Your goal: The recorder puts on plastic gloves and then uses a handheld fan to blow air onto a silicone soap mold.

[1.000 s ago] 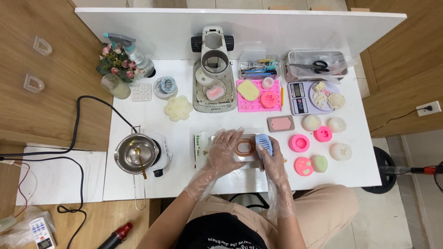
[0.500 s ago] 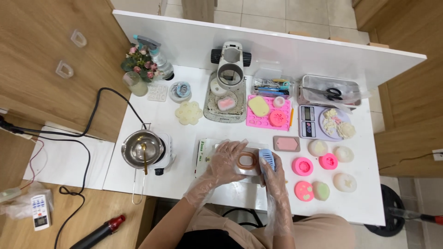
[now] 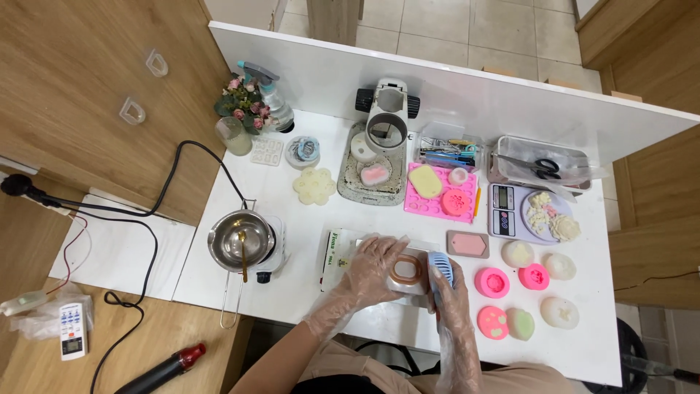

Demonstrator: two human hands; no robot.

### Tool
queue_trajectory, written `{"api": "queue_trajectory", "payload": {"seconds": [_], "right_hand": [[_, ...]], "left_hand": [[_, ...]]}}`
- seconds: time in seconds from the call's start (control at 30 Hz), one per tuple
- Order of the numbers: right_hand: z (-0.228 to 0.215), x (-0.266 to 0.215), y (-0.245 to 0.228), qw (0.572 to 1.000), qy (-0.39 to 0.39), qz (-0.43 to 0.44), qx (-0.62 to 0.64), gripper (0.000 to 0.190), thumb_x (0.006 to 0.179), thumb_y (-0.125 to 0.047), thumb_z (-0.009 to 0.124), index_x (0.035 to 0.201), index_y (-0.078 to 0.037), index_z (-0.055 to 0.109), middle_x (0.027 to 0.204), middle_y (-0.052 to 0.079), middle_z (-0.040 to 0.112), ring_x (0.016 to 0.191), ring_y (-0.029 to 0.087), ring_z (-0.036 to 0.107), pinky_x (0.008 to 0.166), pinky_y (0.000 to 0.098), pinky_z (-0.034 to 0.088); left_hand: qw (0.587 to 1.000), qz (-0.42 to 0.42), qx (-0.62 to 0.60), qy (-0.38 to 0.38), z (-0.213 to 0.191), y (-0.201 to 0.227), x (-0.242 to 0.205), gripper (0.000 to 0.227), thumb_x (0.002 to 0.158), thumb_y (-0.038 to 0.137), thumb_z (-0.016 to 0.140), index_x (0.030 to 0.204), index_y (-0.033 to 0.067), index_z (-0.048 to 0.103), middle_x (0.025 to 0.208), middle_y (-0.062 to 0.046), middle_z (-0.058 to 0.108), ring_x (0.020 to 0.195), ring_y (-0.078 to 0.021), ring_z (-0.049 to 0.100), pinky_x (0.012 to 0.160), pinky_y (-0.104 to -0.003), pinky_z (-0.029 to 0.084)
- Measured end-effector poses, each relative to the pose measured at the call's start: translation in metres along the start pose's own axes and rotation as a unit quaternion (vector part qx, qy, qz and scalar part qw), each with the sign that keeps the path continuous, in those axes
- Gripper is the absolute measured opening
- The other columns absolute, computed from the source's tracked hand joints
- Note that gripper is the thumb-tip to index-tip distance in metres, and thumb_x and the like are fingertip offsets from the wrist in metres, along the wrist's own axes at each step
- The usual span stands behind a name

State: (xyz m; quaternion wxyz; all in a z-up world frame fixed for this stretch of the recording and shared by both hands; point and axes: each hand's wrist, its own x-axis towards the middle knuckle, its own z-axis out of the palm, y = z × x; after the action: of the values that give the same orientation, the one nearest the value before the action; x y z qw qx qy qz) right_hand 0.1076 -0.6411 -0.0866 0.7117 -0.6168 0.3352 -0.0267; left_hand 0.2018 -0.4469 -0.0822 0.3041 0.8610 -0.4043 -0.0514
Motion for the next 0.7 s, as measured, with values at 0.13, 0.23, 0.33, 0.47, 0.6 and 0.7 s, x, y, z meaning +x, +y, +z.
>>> {"api": "queue_trajectory", "payload": {"seconds": [0.13, 0.23, 0.33, 0.47, 0.6, 0.7], "right_hand": [[-0.005, 0.001, 0.001, 1.0, -0.007, -0.005, -0.014, 0.063, 0.089, -0.037, 0.066, 0.14, -0.005, 0.048, 0.074, 0.009, 0.059, 0.043, 0.013, 0.048, 0.036, 0.0277, 0.037], [-0.006, 0.002, 0.003, 1.0, -0.007, 0.002, -0.001, 0.062, 0.089, -0.036, 0.065, 0.141, -0.007, 0.048, 0.074, 0.009, 0.059, 0.043, 0.013, 0.047, 0.036, 0.0278, 0.036], [-0.006, 0.004, 0.004, 0.999, -0.013, -0.001, 0.035, 0.061, 0.089, -0.036, 0.065, 0.14, -0.006, 0.049, 0.074, 0.009, 0.059, 0.043, 0.013, 0.047, 0.036, 0.0275, 0.035], [-0.01, 0.005, 0.007, 1.0, -0.011, -0.005, 0.027, 0.06, 0.091, -0.039, 0.063, 0.139, -0.007, 0.049, 0.074, 0.009, 0.06, 0.043, 0.014, 0.048, 0.037, 0.0279, 0.037], [-0.012, 0.004, 0.006, 1.0, -0.005, -0.012, 0.012, 0.06, 0.091, -0.041, 0.062, 0.138, -0.007, 0.049, 0.076, 0.009, 0.06, 0.045, 0.014, 0.049, 0.037, 0.0287, 0.038], [-0.013, 0.005, 0.006, 1.0, -0.006, -0.015, 0.008, 0.06, 0.09, -0.042, 0.062, 0.138, -0.007, 0.05, 0.073, 0.009, 0.059, 0.043, 0.015, 0.048, 0.036, 0.0293, 0.037]], "left_hand": [[1.0, -0.001, -0.009, 0.017, -0.002, 0.002, -0.002, 0.119, 0.063, 0.051, 0.091, 0.157, 0.0082, 0.033, 0.142, -0.018, 0.05, 0.138, -0.0344, 0.044, 0.123, -0.049, 0.023], [1.0, 0.011, -0.009, 0.024, -0.005, 0.004, -0.003, 0.118, 0.063, 0.05, 0.091, 0.157, 0.0081, 0.033, 0.143, -0.018, 0.051, 0.139, -0.034, 0.044, 0.123, -0.049, 0.024], [0.999, 0.012, -0.011, 0.034, -0.007, 0.005, -0.001, 0.118, 0.064, 0.049, 0.091, 0.158, 0.0073, 0.033, 0.144, -0.018, 0.05, 0.138, -0.0344, 0.044, 0.122, -0.049, 0.025], [0.998, 0.022, -0.017, 0.051, -0.009, 0.006, -0.003, 0.116, 0.063, 0.048, 0.091, 0.157, 0.0066, 0.035, 0.144, -0.017, 0.051, 0.139, -0.0331, 0.046, 0.122, -0.05, 0.026], [0.998, 0.03, -0.02, 0.06, -0.009, 0.005, -0.005, 0.114, 0.064, 0.046, 0.091, 0.157, 0.0069, 0.037, 0.143, -0.015, 0.053, 0.137, -0.0314, 0.048, 0.122, -0.049, 0.029], [0.998, 0.028, -0.014, 0.055, -0.009, 0.005, -0.003, 0.114, 0.064, 0.047, 0.091, 0.155, 0.0061, 0.037, 0.142, -0.015, 0.053, 0.136, -0.032, 0.048, 0.119, -0.05, 0.029]]}}
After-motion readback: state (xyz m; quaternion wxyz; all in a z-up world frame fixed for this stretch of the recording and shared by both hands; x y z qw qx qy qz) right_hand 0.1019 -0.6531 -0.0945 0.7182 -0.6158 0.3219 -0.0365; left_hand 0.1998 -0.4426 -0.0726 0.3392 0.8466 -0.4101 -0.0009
